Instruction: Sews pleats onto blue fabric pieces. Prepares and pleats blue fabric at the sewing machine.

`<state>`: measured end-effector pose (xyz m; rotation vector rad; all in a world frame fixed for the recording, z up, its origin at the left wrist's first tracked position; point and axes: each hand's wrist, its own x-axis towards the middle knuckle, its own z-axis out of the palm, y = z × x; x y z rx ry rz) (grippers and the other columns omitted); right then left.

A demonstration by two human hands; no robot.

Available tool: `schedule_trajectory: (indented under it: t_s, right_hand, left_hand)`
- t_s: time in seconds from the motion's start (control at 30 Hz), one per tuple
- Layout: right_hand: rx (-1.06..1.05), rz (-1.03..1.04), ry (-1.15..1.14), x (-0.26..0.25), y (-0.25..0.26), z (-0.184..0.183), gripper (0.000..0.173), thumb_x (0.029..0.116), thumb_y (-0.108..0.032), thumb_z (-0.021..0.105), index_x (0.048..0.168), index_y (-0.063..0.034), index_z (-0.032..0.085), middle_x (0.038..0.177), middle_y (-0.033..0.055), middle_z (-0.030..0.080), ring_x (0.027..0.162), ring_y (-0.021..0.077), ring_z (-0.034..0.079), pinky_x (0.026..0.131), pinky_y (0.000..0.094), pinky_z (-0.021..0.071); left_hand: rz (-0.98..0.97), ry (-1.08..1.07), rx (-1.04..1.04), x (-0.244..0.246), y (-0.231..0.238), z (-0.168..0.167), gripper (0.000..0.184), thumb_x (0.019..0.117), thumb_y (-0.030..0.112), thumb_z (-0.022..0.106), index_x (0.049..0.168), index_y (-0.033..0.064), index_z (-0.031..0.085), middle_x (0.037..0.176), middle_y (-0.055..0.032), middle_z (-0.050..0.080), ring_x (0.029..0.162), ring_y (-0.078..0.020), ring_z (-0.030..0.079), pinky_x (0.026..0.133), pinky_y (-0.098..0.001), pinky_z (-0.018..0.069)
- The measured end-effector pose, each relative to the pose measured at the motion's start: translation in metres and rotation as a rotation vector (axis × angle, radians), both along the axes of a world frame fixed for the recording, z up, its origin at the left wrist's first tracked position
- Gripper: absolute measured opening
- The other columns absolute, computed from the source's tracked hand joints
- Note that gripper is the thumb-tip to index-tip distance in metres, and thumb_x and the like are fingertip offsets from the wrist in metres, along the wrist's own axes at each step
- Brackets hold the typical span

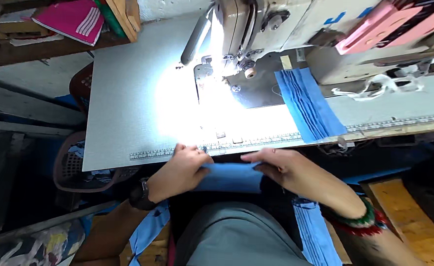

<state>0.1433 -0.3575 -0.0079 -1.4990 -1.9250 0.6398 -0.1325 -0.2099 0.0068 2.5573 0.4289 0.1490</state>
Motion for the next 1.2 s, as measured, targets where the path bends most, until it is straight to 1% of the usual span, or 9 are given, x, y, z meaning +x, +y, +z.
schedule_trajectory:
  t_s: [0.17,0.27,0.43,0.7,0.8,0.83,0.93,1.0,1.2]
  right_hand:
    - [-0.027,-0.156,-0.107,0.025,0.056,-0.004,0.025,0.0953,-0.009,0.067,0.12,-0.006,0.07,0.095,0.0104,0.071,0.079,0.0227,0.068,0.073,0.0453,0.0579]
    - [-0.083,-0.194,-0.1,0.036,0.08,0.003,0.029,0.0948,-0.006,0.07,0.124,-0.0057,0.067,0.105,0.0131,0.072,0.087,0.0252,0.07,0.079,0.048,0.0573]
    - [-0.088,-0.23,-0.072,0.043,0.098,0.01,0.027,0.0974,-0.006,0.064,0.124,-0.0096,0.066,0.1,0.013,0.07,0.081,0.0261,0.066,0.071,0.049,0.0539]
    - [-0.073,-0.206,-0.142,0.057,0.138,0.002,0.029,0.1006,-0.021,0.06,0.126,-0.0081,0.067,0.105,0.0145,0.07,0.095,0.0292,0.067,0.084,0.0548,0.0517]
    - [0.052,-0.264,-0.281,0.048,0.123,0.004,0.034,0.0984,-0.017,0.066,0.131,-0.0078,0.066,0.13,0.0174,0.064,0.113,0.0371,0.064,0.091,0.0597,0.0522]
    - [0.112,-0.279,-0.331,0.045,0.112,0.006,0.033,0.097,-0.013,0.067,0.13,-0.0069,0.067,0.133,0.0185,0.061,0.116,0.0399,0.063,0.091,0.0608,0.0524]
    - [0.209,-0.229,-0.318,0.038,0.085,0.01,0.017,0.0929,-0.012,0.066,0.106,-0.0035,0.073,0.114,0.0187,0.066,0.102,0.04,0.065,0.078,0.0588,0.0532]
    - [0.163,-0.153,-0.274,0.031,0.065,0.003,0.017,0.0915,-0.02,0.065,0.099,-0.0086,0.076,0.1,0.013,0.069,0.093,0.0345,0.067,0.072,0.0545,0.0541]
    - [0.087,-0.103,-0.238,0.011,0.025,-0.025,0.023,0.0959,-0.034,0.063,0.107,-0.0209,0.079,0.101,0.0046,0.071,0.091,0.0267,0.068,0.069,0.0469,0.0554]
  left_hand:
    - [0.137,-0.019,0.166,0.023,0.05,-0.009,0.012,0.092,0.024,0.073,0.096,0.0134,0.077,0.09,-0.0064,0.07,0.091,-0.0281,0.066,0.087,-0.0605,0.0423]
    - [0.162,-0.02,0.128,0.035,0.085,-0.011,0.018,0.0916,0.03,0.075,0.095,0.0128,0.077,0.092,-0.0086,0.07,0.098,-0.032,0.063,0.091,-0.0641,0.0385]
    - [0.209,0.089,0.083,0.054,0.123,-0.005,0.024,0.0921,0.035,0.073,0.094,0.0106,0.075,0.099,-0.0129,0.065,0.11,-0.0345,0.055,0.093,-0.0597,0.0331]
    - [0.275,0.04,0.062,0.06,0.15,-0.012,0.032,0.0857,0.042,0.078,0.094,0.0108,0.074,0.104,-0.0142,0.064,0.118,-0.0349,0.051,0.089,-0.0573,0.0341]
    - [0.373,-0.081,0.207,0.057,0.136,-0.016,0.034,0.0866,0.043,0.075,0.105,0.0141,0.073,0.118,-0.0155,0.064,0.124,-0.0352,0.053,0.095,-0.0597,0.0366]
    - [0.38,-0.147,0.25,0.055,0.124,-0.013,0.029,0.0889,0.038,0.074,0.105,0.0139,0.073,0.115,-0.0138,0.065,0.12,-0.0339,0.055,0.095,-0.0587,0.0366]
    - [0.277,-0.221,0.189,0.033,0.077,-0.003,0.015,0.096,0.029,0.068,0.098,0.0165,0.076,0.098,-0.0033,0.07,0.102,-0.0244,0.06,0.094,-0.0544,0.0366]
    - [0.205,-0.18,0.15,0.013,0.056,-0.005,0.014,0.0955,0.028,0.068,0.093,0.0177,0.077,0.095,0.001,0.07,0.097,-0.021,0.06,0.091,-0.0524,0.0373]
    - [0.238,-0.161,0.073,-0.029,0.032,-0.023,0.011,0.0936,0.03,0.07,0.091,0.0241,0.08,0.104,0.0074,0.069,0.108,-0.0135,0.056,0.095,-0.0475,0.0334]
